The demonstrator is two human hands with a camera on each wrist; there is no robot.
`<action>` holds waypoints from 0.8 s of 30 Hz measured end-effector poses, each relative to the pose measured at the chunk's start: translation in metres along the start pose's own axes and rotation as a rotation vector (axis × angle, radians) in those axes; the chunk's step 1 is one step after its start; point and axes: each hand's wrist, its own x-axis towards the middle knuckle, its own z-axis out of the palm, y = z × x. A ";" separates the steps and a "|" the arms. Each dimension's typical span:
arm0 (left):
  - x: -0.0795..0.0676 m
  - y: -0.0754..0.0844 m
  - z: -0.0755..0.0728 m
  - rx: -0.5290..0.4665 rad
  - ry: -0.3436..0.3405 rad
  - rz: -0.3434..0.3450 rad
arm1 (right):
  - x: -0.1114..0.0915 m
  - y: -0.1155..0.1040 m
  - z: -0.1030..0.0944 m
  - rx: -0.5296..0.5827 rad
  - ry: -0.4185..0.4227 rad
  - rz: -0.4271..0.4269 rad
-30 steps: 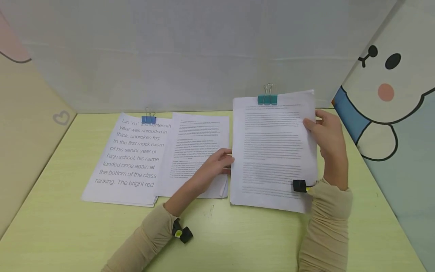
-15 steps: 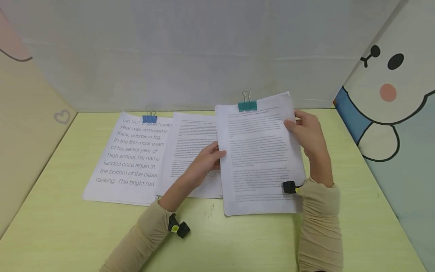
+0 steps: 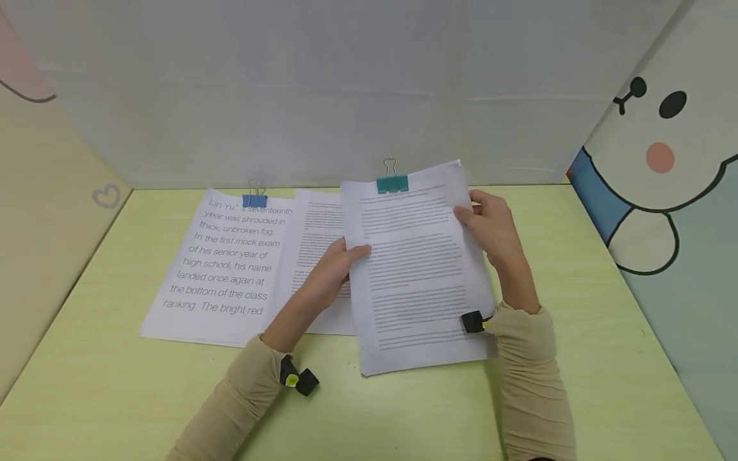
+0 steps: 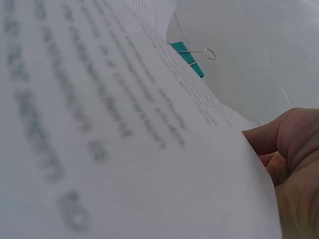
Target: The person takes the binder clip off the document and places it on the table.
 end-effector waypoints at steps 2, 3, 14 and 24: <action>0.000 0.002 -0.003 -0.009 0.033 -0.027 | 0.001 -0.001 0.005 0.012 -0.006 -0.002; 0.001 0.004 -0.005 -0.012 0.049 -0.039 | 0.001 -0.002 0.008 0.016 -0.013 -0.002; 0.005 0.011 -0.020 -0.028 0.109 -0.051 | 0.002 -0.003 0.018 0.036 -0.142 0.012; 0.006 0.006 -0.023 0.058 0.036 -0.051 | 0.006 0.006 0.010 -0.081 -0.108 0.035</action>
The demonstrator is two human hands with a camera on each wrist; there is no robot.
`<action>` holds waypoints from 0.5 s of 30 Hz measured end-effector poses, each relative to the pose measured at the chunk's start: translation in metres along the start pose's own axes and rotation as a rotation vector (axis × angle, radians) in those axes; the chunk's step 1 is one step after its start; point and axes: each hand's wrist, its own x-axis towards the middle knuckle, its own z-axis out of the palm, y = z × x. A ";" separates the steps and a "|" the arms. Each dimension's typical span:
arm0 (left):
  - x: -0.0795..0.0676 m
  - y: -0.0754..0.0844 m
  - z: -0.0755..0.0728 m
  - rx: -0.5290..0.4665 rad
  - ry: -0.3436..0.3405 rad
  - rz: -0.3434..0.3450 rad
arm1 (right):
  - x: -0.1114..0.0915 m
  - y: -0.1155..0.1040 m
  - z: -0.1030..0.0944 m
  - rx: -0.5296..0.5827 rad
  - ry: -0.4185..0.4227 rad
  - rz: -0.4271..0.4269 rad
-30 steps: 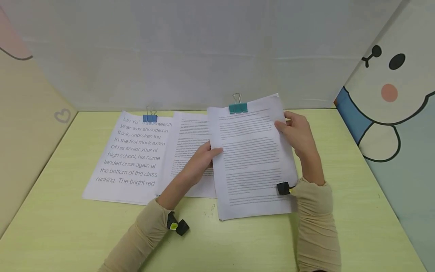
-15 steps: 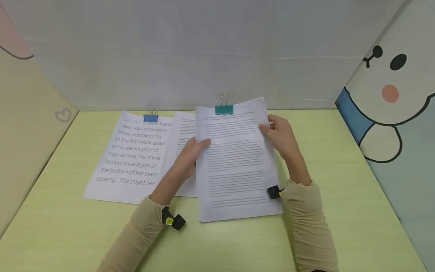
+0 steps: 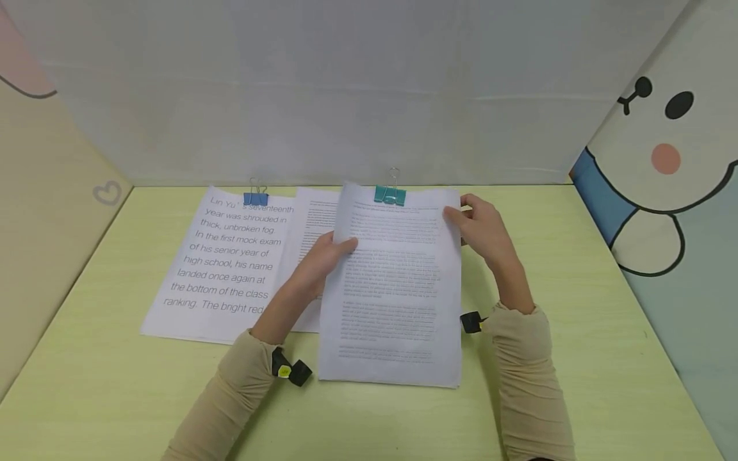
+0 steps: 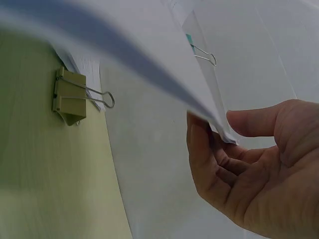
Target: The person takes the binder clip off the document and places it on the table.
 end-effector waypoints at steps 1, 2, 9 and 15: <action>0.000 -0.001 0.000 0.013 -0.009 -0.002 | 0.000 0.000 -0.001 -0.014 0.018 0.006; 0.000 -0.001 0.001 0.026 -0.019 0.001 | -0.001 0.001 -0.002 -0.024 0.041 0.011; 0.000 -0.005 0.007 0.042 -0.072 0.009 | -0.002 0.001 -0.005 -0.042 0.139 -0.001; -0.001 -0.009 0.017 0.071 -0.099 0.015 | 0.001 0.000 -0.002 -0.087 0.100 -0.043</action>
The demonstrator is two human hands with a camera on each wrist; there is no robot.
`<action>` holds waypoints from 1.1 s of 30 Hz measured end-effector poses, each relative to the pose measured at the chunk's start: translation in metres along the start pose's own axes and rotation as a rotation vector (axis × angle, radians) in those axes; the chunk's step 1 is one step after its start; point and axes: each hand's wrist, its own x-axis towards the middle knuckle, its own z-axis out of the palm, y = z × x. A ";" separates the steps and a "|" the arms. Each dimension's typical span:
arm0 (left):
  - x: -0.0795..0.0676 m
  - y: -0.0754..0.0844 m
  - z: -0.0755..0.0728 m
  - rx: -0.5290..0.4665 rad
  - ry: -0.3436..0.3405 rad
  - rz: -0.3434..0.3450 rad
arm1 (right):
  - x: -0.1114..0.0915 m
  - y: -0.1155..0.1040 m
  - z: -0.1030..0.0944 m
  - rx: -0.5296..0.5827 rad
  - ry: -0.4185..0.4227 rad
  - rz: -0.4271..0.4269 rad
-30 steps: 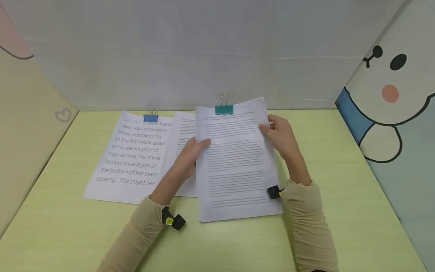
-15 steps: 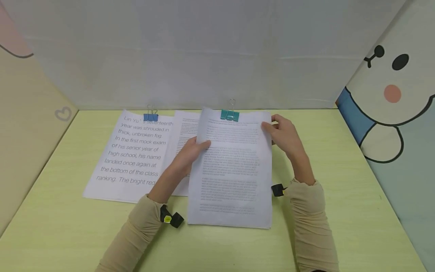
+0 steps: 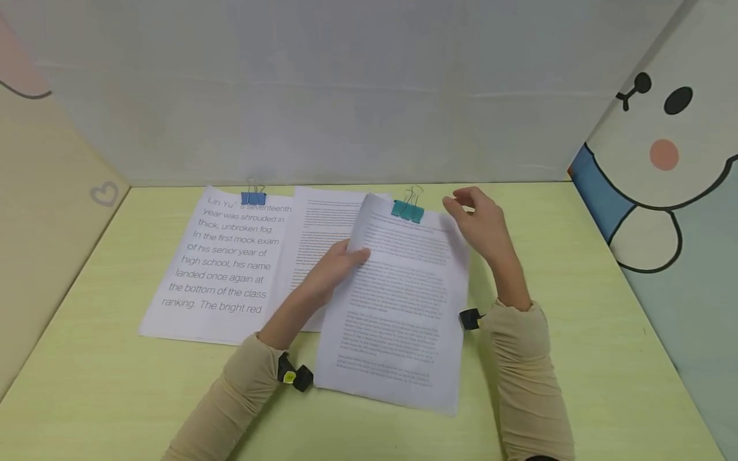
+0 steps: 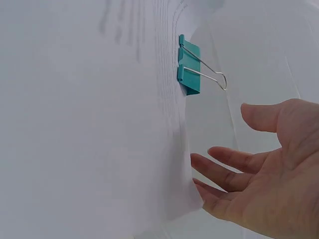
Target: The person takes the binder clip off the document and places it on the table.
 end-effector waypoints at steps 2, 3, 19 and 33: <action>0.000 -0.001 0.004 0.013 -0.012 0.001 | 0.001 -0.001 0.002 -0.007 -0.023 -0.024; 0.000 -0.002 0.006 0.017 -0.021 0.003 | 0.001 -0.001 0.003 -0.010 -0.035 -0.036; -0.003 -0.006 0.021 0.001 -0.104 0.031 | 0.001 -0.002 0.007 0.058 -0.142 -0.091; -0.007 -0.007 0.019 -0.010 -0.183 0.019 | 0.002 0.008 -0.002 0.122 -0.190 -0.022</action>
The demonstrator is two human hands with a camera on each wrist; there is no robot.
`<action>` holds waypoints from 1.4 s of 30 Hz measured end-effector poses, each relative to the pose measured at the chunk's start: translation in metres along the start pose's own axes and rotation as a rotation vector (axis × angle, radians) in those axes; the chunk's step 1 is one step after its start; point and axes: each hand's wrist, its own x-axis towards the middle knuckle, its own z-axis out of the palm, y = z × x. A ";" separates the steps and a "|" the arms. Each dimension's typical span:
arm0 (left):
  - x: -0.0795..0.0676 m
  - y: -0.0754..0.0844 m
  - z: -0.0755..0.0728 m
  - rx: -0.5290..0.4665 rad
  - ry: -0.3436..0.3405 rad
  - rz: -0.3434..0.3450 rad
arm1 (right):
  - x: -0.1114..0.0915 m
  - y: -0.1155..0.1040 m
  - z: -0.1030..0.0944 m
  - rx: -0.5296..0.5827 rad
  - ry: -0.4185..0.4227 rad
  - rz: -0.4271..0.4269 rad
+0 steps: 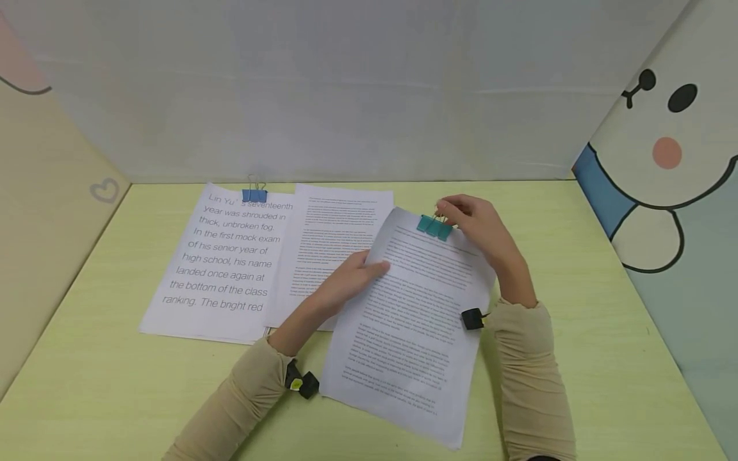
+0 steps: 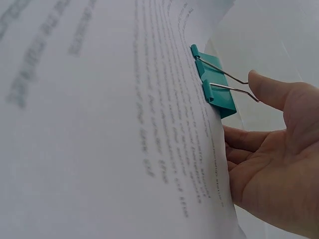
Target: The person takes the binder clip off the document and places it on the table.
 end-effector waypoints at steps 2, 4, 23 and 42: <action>0.000 0.000 0.000 0.003 -0.010 0.002 | -0.001 0.000 -0.001 0.003 -0.001 0.020; 0.000 0.000 0.000 0.004 -0.017 0.003 | -0.001 -0.001 -0.002 0.004 0.002 0.039; -0.001 -0.003 -0.006 0.073 -0.114 -0.049 | -0.002 -0.001 -0.006 0.057 0.083 0.099; 0.000 0.001 -0.014 0.162 -0.154 -0.081 | -0.005 0.007 -0.015 0.010 0.142 0.142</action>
